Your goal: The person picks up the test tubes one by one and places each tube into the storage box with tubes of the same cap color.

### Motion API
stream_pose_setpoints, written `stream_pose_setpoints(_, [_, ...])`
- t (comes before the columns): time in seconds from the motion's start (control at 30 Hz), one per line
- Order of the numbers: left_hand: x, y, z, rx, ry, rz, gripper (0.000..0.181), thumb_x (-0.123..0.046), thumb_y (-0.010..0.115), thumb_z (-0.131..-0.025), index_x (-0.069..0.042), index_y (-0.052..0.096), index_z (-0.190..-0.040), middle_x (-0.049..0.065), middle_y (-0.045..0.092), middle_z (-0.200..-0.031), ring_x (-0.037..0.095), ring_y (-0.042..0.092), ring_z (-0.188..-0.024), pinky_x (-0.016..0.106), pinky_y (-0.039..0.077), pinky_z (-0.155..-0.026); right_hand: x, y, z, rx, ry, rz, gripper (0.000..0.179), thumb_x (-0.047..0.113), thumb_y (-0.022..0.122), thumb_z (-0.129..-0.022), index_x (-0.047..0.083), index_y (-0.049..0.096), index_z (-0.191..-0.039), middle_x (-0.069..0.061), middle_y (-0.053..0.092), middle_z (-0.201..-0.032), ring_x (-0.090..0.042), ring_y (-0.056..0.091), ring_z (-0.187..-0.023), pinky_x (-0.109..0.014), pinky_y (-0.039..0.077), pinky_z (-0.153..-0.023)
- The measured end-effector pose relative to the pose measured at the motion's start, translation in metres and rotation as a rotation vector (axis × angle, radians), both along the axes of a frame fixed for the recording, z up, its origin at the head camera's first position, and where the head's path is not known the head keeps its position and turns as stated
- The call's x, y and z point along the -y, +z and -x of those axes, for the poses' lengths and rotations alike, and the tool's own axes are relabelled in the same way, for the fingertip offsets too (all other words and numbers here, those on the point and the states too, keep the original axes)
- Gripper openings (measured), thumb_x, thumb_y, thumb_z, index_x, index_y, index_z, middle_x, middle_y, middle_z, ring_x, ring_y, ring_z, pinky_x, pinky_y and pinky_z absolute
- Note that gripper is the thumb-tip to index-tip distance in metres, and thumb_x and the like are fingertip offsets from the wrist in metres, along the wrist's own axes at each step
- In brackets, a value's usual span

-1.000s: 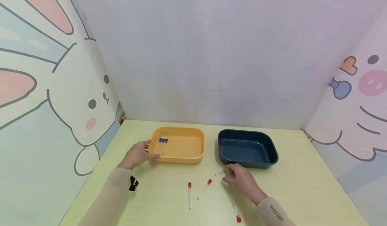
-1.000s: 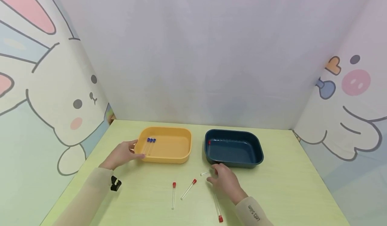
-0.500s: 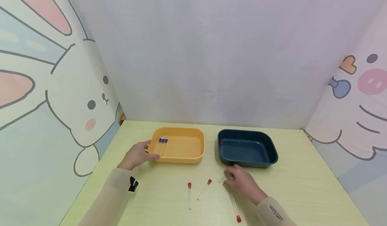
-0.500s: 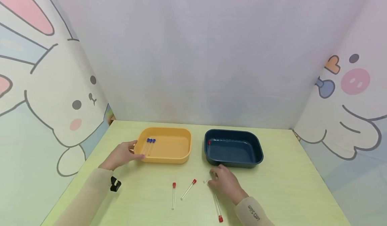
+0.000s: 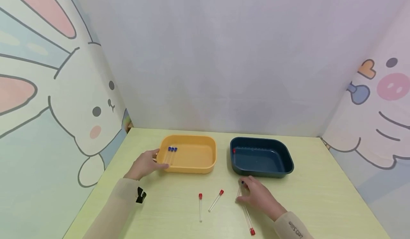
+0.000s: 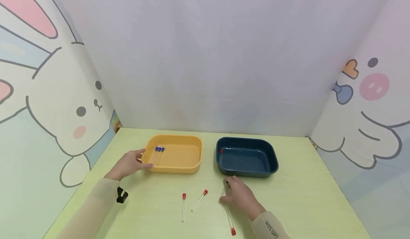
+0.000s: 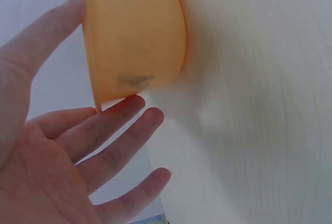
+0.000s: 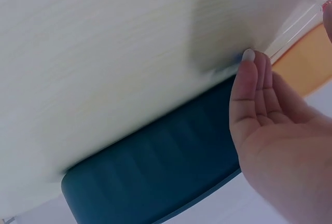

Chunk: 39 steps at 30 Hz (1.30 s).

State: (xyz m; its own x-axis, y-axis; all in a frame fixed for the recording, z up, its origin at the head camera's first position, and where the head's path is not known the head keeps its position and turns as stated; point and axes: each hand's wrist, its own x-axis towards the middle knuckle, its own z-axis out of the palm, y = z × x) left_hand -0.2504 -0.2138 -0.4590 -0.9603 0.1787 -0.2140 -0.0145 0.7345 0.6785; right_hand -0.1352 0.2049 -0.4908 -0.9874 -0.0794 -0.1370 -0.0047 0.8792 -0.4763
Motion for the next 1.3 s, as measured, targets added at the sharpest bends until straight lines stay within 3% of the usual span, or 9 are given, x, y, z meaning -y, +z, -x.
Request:
stream_pose_setpoints(0.27, [0.0, -0.001, 0.0, 0.003, 0.005, 0.002, 0.103, -0.044, 0.085, -0.084, 0.005, 0.033, -0.158, 0.026, 0.063, -0.139, 0.038, 0.065, -0.122, 0.057, 0.055, -0.098, 0.001, -0.001, 0.001, -0.007, -0.037, -0.078, 0.095, 0.046, 0.096, -0.065, -0.002, 0.06, -0.138, -0.008, 0.062, -0.113, -0.019, 0.056, -0.094, -0.045, 0.056, -0.092])
stream_pose_setpoints(0.8, [0.0, 0.001, -0.001, 0.002, 0.004, -0.007, 0.102, -0.042, 0.084, -0.084, 0.005, 0.032, -0.158, 0.027, 0.063, -0.14, 0.039, 0.066, -0.122, 0.057, 0.054, -0.1, 0.004, -0.004, 0.003, -0.036, -0.028, -0.085, 0.096, 0.045, 0.099, -0.06, -0.004, 0.061, -0.133, -0.017, 0.063, -0.124, -0.03, 0.062, -0.111, -0.053, 0.054, -0.103])
stream_pose_setpoints(1.03, [0.0, 0.001, -0.001, 0.008, 0.016, -0.013, 0.102, -0.042, 0.085, -0.084, 0.004, 0.032, -0.158, 0.026, 0.063, -0.14, 0.038, 0.065, -0.124, 0.058, 0.054, -0.101, 0.005, -0.003, 0.002, -0.046, -0.015, -0.071, 0.095, 0.043, 0.099, -0.059, -0.005, 0.06, -0.131, -0.015, 0.062, -0.122, -0.03, 0.061, -0.112, -0.053, 0.053, -0.104])
stream_pose_setpoints(1.3, [-0.001, 0.001, -0.001, 0.008, 0.009, -0.01, 0.103, -0.042, 0.085, -0.084, 0.005, 0.032, -0.158, 0.027, 0.062, -0.141, 0.04, 0.063, -0.125, 0.058, 0.053, -0.101, 0.009, 0.007, -0.001, -0.038, 0.031, -0.001, 0.086, 0.042, 0.099, -0.061, 0.001, 0.062, -0.128, -0.002, 0.059, -0.109, -0.016, 0.054, -0.098, -0.043, 0.056, -0.093])
